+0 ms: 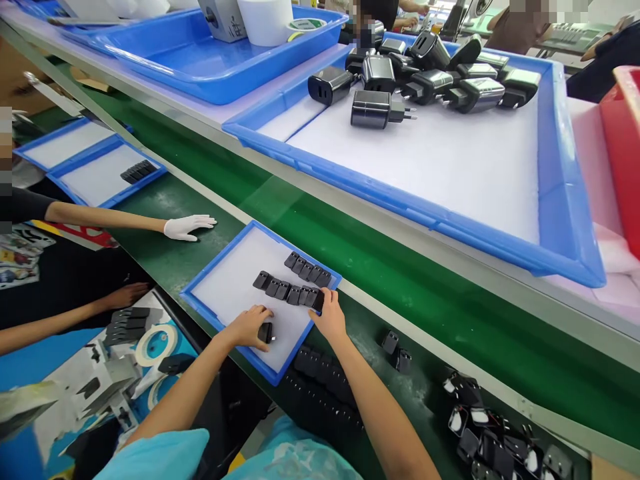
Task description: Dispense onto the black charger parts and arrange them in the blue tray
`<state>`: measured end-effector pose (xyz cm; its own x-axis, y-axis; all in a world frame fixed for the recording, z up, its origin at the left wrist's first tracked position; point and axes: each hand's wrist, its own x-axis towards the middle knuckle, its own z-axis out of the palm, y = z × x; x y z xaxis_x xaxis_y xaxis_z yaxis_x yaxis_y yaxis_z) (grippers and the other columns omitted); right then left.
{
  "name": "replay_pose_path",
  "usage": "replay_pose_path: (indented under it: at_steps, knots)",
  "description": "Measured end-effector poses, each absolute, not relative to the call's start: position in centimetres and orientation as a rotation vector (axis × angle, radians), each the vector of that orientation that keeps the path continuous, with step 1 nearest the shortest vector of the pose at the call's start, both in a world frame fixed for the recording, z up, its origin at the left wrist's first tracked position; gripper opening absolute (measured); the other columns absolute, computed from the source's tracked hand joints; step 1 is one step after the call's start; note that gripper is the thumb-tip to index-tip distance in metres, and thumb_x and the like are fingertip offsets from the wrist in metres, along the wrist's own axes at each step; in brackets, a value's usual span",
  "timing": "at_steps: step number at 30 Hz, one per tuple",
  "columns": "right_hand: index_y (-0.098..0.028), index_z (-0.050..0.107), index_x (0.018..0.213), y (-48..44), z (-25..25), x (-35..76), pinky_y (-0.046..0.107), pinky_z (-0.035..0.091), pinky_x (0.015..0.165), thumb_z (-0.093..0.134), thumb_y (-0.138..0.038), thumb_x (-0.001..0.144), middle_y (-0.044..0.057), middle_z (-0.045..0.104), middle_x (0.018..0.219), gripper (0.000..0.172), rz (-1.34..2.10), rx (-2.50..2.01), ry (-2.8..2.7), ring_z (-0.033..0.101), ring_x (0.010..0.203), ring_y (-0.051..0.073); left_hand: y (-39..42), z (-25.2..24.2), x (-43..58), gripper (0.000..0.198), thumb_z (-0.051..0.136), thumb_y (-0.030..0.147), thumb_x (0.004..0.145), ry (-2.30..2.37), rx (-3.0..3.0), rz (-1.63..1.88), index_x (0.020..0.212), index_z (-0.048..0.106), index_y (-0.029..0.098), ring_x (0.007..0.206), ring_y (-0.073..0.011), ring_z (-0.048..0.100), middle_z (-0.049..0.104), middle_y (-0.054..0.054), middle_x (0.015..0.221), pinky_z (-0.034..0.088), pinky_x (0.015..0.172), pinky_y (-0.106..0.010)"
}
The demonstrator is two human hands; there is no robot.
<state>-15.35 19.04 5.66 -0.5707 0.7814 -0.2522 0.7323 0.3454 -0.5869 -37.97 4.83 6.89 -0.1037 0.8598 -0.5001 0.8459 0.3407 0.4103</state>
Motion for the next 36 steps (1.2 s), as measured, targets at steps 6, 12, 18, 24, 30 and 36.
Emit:
replay_pose_path:
  at_steps: [6, 12, 18, 24, 30, 36]
  knots:
    - [-0.025, 0.033, 0.137, 19.1, 6.3, -15.0, 0.038, 0.050, 0.081, 0.058, -0.038, 0.081, 0.012, 0.040, 0.132, 0.063, 0.953, -1.333, -2.566, 0.053, 0.108, 0.025, 3.8, 7.1, -37.9, 0.052, 0.068, 0.017, 0.049, 1.870, 1.444, 0.084, 0.100, 0.059, 0.021, 0.105, -0.0335, 0.055, 0.060, -0.011, 0.108, 0.043, 0.091, -0.042]
    - [-0.022, 0.031, 0.144, 20.6, 7.7, -15.3, 0.043, 0.040, 0.098, 0.059, -0.037, 0.082, 0.013, 0.036, 0.140, 0.070, 0.819, -1.138, -2.727, 0.041, 0.123, 0.030, 3.8, 8.5, -45.7, 0.059, 0.058, 0.026, 0.060, 1.995, 1.238, 0.454, 0.117, 0.045, 0.021, 0.116, -0.0258, 0.053, 0.056, -0.008, 0.122, 0.043, 0.099, -0.038]
    - [-0.022, 0.036, 0.142, 21.8, 8.5, -18.2, 0.048, 0.036, 0.099, 0.068, -0.035, 0.076, 0.014, 0.039, 0.142, 0.074, 0.712, -0.852, -2.950, 0.039, 0.123, 0.032, 9.2, 7.9, -49.6, 0.063, 0.060, 0.021, 0.054, 1.930, 1.048, 0.643, 0.116, 0.051, 0.019, 0.122, -0.0279, 0.050, 0.056, -0.009, 0.126, 0.048, 0.094, -0.039]
    - [-0.019, 0.037, 0.140, 20.9, 8.1, -22.3, 0.052, 0.033, 0.103, 0.062, -0.047, 0.082, 0.014, 0.039, 0.140, 0.069, 0.608, -0.711, -3.048, 0.039, 0.126, 0.031, 10.1, 6.4, -47.3, 0.073, 0.064, 0.039, 0.071, 2.000, 0.743, 0.808, 0.138, 0.037, 0.026, 0.127, -0.0292, 0.046, 0.038, -0.015, 0.146, 0.049, 0.091, -0.038]
    - [-0.018, 0.040, 0.136, 18.6, 6.8, -26.7, 0.047, 0.045, 0.093, 0.058, -0.044, 0.087, 0.013, 0.049, 0.129, 0.059, 0.532, -0.756, -3.091, 0.053, 0.110, 0.026, 9.1, 4.7, -44.6, 0.074, 0.053, 0.060, 0.081, 2.128, 0.520, 0.930, 0.138, 0.036, 0.017, 0.115, -0.0276, 0.055, 0.055, -0.019, 0.125, 0.044, 0.096, -0.040]
    - [-0.016, 0.048, 0.128, 19.5, 5.9, -27.2, 0.041, 0.051, 0.084, 0.054, -0.039, 0.091, 0.010, 0.056, 0.116, 0.044, 0.457, -0.806, -3.053, 0.057, 0.102, 0.022, 11.4, 4.8, -44.0, 0.060, 0.060, 0.053, 0.080, 2.032, 0.643, 0.971, 0.128, 0.053, 0.018, 0.106, -0.0239, 0.060, 0.063, -0.014, 0.114, 0.045, 0.093, -0.037]
